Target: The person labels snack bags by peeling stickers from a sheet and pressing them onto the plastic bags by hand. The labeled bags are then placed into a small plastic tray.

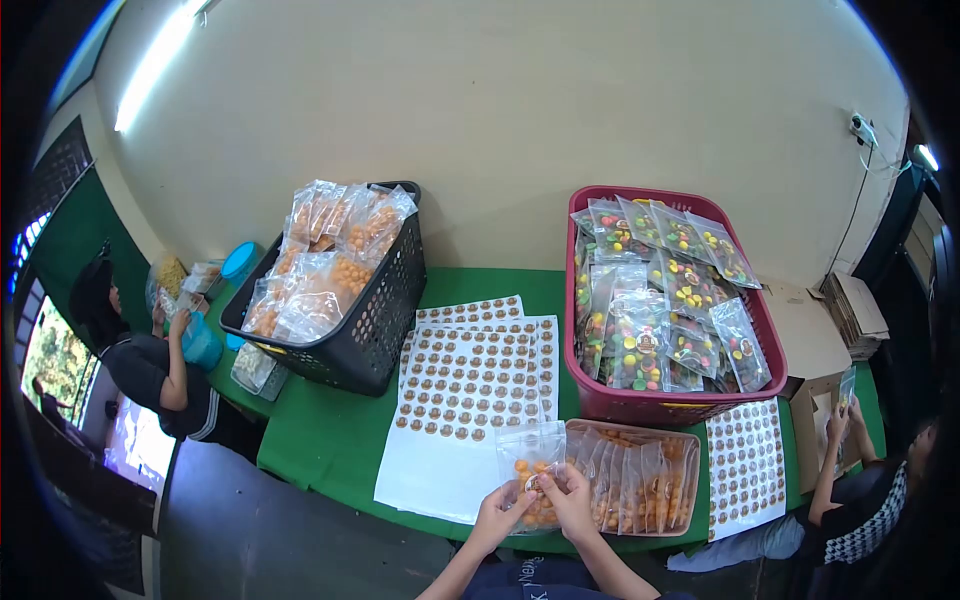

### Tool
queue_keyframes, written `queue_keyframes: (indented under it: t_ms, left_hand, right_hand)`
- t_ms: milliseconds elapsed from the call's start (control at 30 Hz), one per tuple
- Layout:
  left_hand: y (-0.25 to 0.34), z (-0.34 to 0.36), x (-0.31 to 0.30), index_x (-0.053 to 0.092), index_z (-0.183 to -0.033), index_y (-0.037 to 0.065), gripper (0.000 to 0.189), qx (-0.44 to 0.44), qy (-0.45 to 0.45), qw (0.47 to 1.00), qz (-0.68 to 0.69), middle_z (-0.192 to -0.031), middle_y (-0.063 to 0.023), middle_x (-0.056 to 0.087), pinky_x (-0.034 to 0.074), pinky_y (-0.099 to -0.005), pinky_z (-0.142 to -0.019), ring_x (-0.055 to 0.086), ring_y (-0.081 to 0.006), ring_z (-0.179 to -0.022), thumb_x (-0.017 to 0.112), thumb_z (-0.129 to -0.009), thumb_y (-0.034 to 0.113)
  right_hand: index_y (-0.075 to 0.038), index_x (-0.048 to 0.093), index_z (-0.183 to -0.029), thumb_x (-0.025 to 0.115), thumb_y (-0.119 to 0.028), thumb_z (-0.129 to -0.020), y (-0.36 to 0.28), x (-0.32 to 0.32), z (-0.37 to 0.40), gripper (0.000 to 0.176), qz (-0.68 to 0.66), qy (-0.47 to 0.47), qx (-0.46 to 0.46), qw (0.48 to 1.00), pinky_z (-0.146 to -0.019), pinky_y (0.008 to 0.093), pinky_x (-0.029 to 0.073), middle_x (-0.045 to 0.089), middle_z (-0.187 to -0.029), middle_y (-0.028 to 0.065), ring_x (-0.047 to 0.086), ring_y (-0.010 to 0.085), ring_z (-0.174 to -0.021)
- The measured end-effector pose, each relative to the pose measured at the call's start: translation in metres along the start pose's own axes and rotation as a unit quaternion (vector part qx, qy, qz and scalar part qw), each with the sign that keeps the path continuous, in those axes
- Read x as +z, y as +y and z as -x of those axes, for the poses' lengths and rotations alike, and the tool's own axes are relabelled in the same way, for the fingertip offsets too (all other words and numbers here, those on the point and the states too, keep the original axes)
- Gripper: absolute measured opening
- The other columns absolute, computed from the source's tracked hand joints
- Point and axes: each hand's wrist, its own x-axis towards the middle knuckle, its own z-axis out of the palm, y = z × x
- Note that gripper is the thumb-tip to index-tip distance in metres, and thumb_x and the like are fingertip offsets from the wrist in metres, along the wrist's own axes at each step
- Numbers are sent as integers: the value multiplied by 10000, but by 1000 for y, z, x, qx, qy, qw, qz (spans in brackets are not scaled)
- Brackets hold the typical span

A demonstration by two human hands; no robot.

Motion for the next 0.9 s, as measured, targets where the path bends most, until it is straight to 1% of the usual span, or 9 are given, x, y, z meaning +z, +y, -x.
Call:
queue_keyframes:
  t_ms: [167, 233, 267, 367, 567, 667, 767, 800, 900]
  left_hand:
    - [3, 5, -3, 541, -1028, -12, 255, 13, 27, 999, 22, -913, -49, 601, 462, -222, -720, 565, -87, -833, 563, -850, 169]
    - [-1, 3, -7, 543, -1020, -12, 243, 24, 48, 999, 7, -915, -52, 601, 462, -223, -720, 565, -86, -827, 556, -854, 165]
    - [-1, 2, -7, 547, -987, -18, 217, 45, 58, 997, 11, -899, -54, 599, 464, -226, -717, 564, -87, -820, 539, -864, 161]
    - [8, 5, -6, 554, -935, -24, 197, 82, 89, 992, -28, -876, -50, 595, 464, -221, -700, 564, -86, -794, 524, -874, 161]
    - [-2, 2, -1, 562, -877, -26, 181, 126, 102, 987, 15, -821, -42, 595, 456, -207, -641, 558, -73, -729, 526, -873, 151]
    - [9, 4, 3, 575, -809, -28, 208, 125, 106, 985, -47, -729, -27, 602, 432, -196, -570, 548, -57, -681, 578, -844, 177]
    - [13, 9, 11, 574, -864, -32, 177, 131, 75, 988, -19, -778, -22, 593, 450, -209, -615, 539, -61, -700, 538, -864, 142]
    - [11, 9, 12, 570, -877, -31, 174, 147, 74, 985, -53, -779, -17, 588, 454, -207, -626, 539, -56, -708, 538, -864, 140]
    - [4, 8, 18, 566, -891, -26, 170, 161, 86, 983, -2, -775, -12, 584, 451, -198, -631, 535, -50, -713, 537, -866, 139]
  right_hand:
    - [13, 513, -1006, 598, -114, -818, -3, -1, -1, 242, -8, -62, 39, 997, -704, 231, 465, 591, -906, 61, 567, 105, -820]
    - [7, 492, -1043, 593, -93, -817, -9, -1, -1, 267, -15, -117, 21, 993, -717, 231, 464, 572, -964, 66, 555, 107, -861]
    - [4, 482, -1062, 590, -82, -817, -11, 0, -1, 282, -19, -144, 11, 989, -724, 232, 464, 563, -993, 68, 549, 108, -882]
    - [0, 464, -1093, 580, -57, -819, -15, 0, -1, 303, -36, -162, 30, 986, -758, 236, 450, 534, -1033, 57, 525, 106, -921]
    - [-7, 494, -1079, 573, -93, -832, -16, -8, 1, 273, -33, -145, 40, 988, -752, 226, 449, 548, -998, 38, 517, 92, -921]
    - [-8, 534, -1030, 580, -122, -833, -13, -12, 3, 232, -40, -120, 10, 992, -697, 211, 458, 576, -965, 40, 535, 83, -874]
    - [1, 554, -995, 593, -126, -825, -17, -9, 9, 215, -40, -93, 35, 994, -666, 205, 451, 600, -911, 40, 555, 77, -797]
    - [10, 577, -952, 609, -125, -814, -20, -5, 11, 196, -35, -61, 4, 998, -644, 200, 448, 616, -837, 40, 569, 78, -733]
    - [6, 590, -880, 618, -76, -795, -20, -6, 13, 121, -18, -49, -28, 998, -664, 205, 437, 622, -807, 44, 564, 76, -737]
